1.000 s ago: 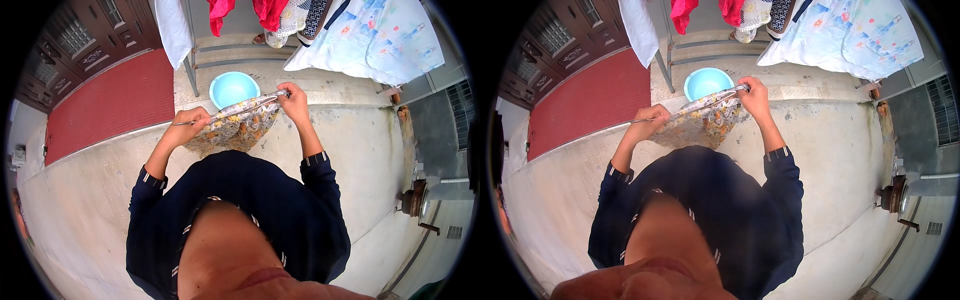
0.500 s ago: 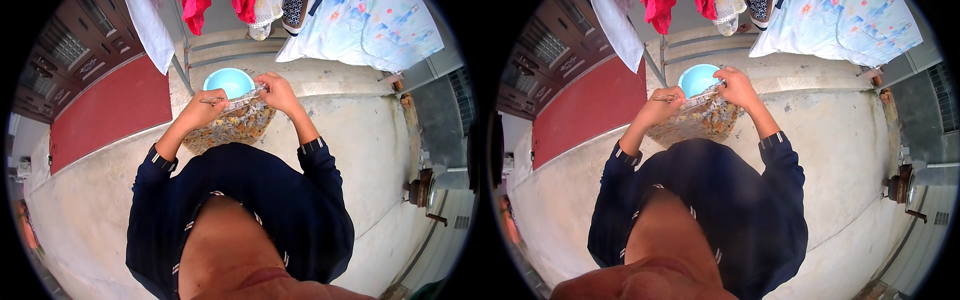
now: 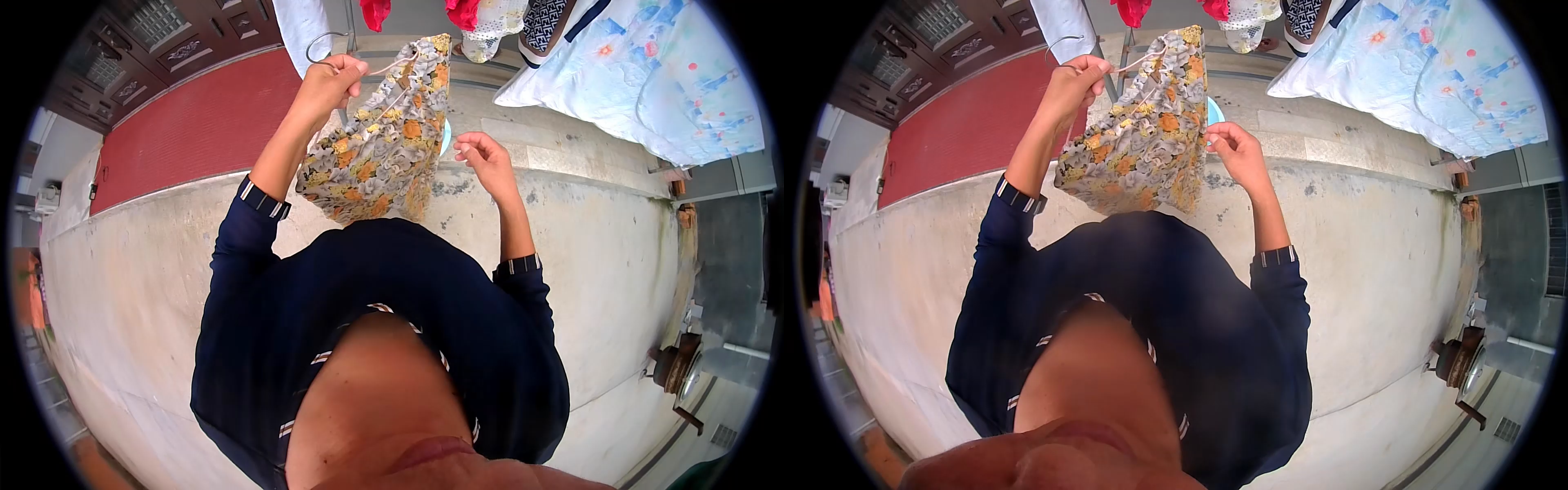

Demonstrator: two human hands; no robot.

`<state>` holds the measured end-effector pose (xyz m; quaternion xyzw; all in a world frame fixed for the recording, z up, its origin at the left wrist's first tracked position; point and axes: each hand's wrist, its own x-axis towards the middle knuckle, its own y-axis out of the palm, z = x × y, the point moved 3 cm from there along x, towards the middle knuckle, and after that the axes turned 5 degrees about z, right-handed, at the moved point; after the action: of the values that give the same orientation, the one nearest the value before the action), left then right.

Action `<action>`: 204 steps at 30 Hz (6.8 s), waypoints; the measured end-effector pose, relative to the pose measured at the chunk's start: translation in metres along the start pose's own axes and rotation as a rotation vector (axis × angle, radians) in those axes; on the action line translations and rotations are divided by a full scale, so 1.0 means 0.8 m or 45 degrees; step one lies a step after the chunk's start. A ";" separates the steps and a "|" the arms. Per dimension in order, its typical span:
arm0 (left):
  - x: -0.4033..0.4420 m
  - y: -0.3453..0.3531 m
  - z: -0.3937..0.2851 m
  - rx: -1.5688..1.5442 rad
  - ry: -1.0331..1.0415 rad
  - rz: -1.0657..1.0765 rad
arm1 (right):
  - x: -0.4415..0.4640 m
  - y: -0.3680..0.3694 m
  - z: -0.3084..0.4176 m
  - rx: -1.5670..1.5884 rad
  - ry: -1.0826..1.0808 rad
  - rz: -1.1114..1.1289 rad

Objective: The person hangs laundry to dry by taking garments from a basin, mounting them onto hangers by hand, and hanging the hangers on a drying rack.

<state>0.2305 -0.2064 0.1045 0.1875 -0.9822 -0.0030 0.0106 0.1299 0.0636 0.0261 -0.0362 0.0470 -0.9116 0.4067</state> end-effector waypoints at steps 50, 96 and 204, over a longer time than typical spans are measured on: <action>-0.014 0.054 0.062 0.077 -0.020 0.248 | 0.056 0.010 -0.052 -0.379 0.051 -0.582; -0.004 -0.031 0.029 -0.120 -0.024 -0.089 | 0.006 0.011 -0.100 0.014 0.302 -0.051; -0.230 -0.169 0.400 -0.060 -0.178 -0.704 | 0.108 0.008 0.477 0.315 -0.823 0.277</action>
<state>0.4444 -0.2638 -0.2203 0.4474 -0.8917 -0.0414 -0.0541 0.1167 -0.0269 0.4064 -0.2678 -0.1912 -0.8033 0.4965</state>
